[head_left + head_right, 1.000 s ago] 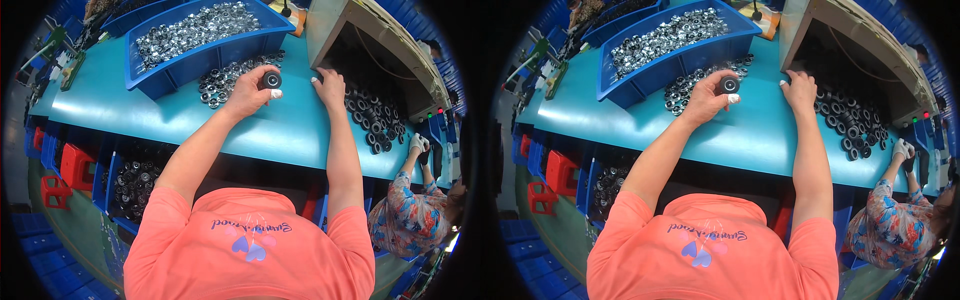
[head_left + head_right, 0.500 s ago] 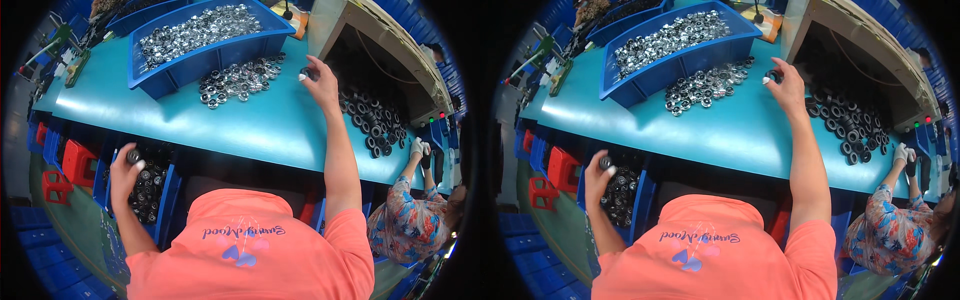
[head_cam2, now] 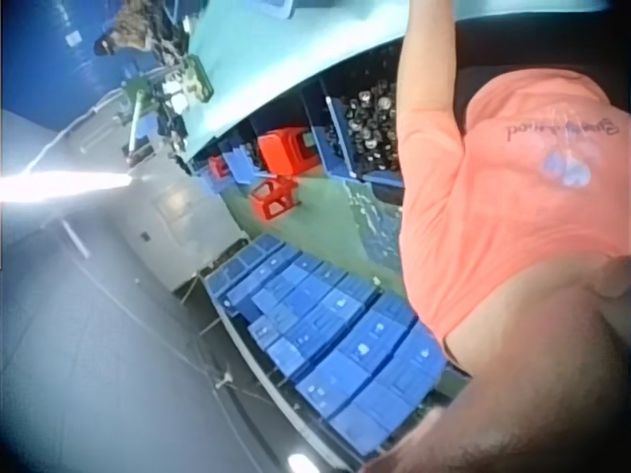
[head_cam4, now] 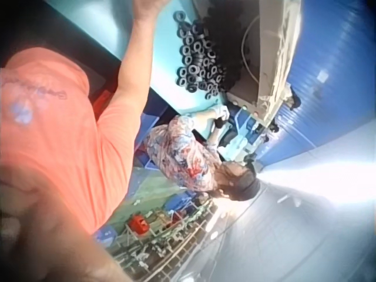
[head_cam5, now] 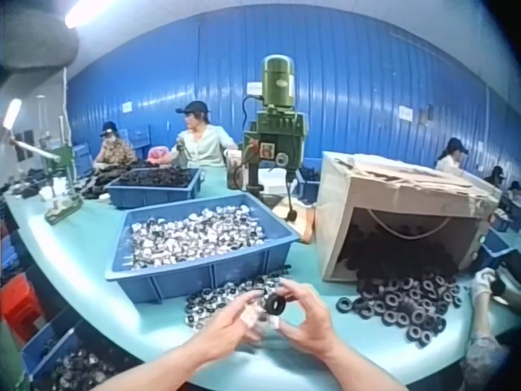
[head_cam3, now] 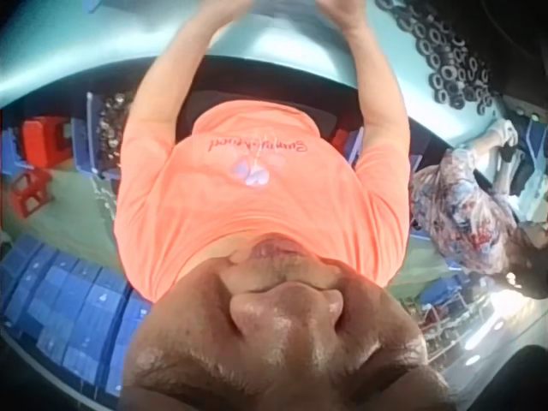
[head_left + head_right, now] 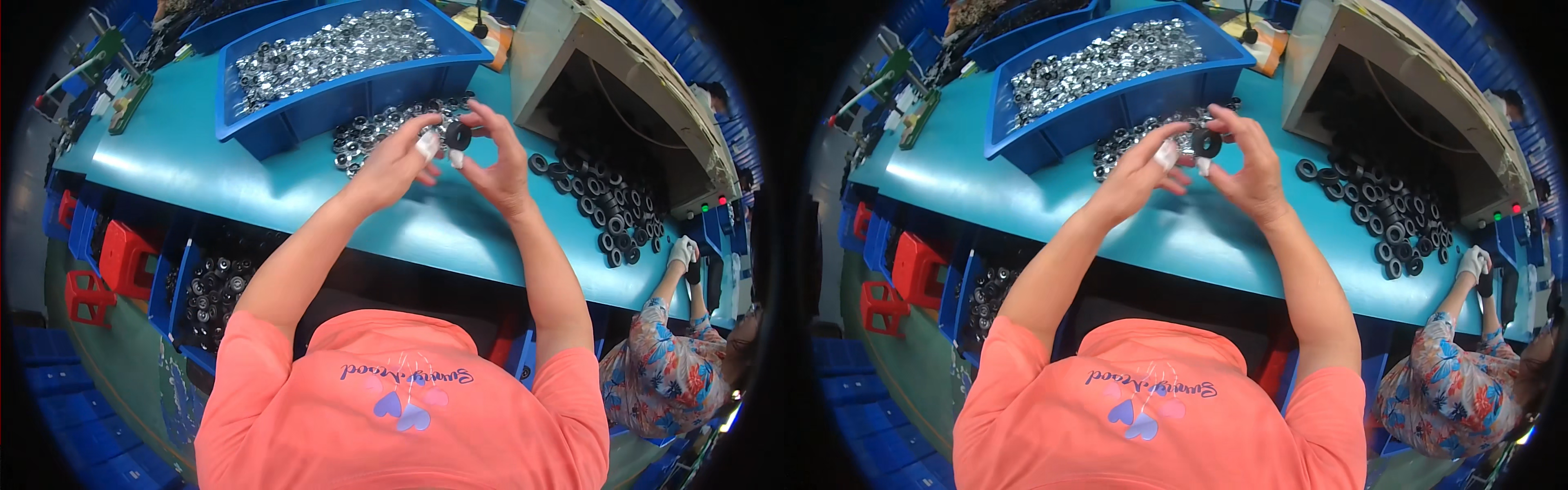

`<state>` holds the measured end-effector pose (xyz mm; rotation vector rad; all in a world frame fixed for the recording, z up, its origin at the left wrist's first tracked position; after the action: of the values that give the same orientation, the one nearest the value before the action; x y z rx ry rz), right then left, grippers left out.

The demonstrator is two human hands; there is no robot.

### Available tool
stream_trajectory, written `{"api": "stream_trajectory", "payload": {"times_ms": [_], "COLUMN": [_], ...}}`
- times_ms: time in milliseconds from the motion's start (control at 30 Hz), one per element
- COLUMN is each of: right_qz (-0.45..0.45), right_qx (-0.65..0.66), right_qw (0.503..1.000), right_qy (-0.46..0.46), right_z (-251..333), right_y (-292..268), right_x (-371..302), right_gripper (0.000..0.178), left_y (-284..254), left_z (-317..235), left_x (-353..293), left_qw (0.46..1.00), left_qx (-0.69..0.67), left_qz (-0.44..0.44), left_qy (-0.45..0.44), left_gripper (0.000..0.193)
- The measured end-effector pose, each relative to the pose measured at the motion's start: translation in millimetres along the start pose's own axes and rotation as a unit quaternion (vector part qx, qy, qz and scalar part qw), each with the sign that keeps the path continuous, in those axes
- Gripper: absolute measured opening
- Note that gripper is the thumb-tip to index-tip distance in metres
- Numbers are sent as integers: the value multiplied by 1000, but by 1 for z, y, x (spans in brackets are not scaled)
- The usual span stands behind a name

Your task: Manually assembling metal components into plastic rings at a factory workstation.

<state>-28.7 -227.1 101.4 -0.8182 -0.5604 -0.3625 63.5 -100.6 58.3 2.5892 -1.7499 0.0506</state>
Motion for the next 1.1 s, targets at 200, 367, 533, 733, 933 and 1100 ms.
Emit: {"api": "stream_trajectory", "payload": {"times_ms": [200, 367, 533, 733, 933, 1100], "right_qz": [-76, 41, 136, 101, 34, -57], "right_qx": [184, -147, -211, -157, -25, 254], "right_qw": [978, 982, 959, 971, 978, 934], "right_qy": [53, 110, 128, 150, 206, 244], "right_z": [-55, -113, -107, -102, -109, -110], "right_y": [-5, 16, 44, 34, 22, 11], "right_x": [-2, -11, -12, -11, -13, -18], "right_gripper": [58, 50, 48, 41, 32, 28], "left_y": [10, 9, 8, 9, 4, 0], "left_z": [37, 48, 48, 45, 49, 48], "left_x": [61, 60, 58, 55, 55, 55], "left_qw": [941, 903, 898, 897, 898, 907], "left_qx": [-326, -408, -417, -416, -418, -402], "left_qz": [81, 126, 128, 140, 126, 108], "left_qy": [41, 50, 49, 54, 58, 66], "left_gripper": [44, 43, 43, 44, 43, 44]}}
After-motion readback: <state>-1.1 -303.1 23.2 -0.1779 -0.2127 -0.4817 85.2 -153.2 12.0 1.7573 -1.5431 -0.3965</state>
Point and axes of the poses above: each hand's wrist, its own x-axis towards the middle knuckle, its own y-axis out of the palm, z = x × y, the point moved 8 cm from there along x, towards the middle knuckle, and after that the axes turned 10 degrees about z, right-handed, at the moved point
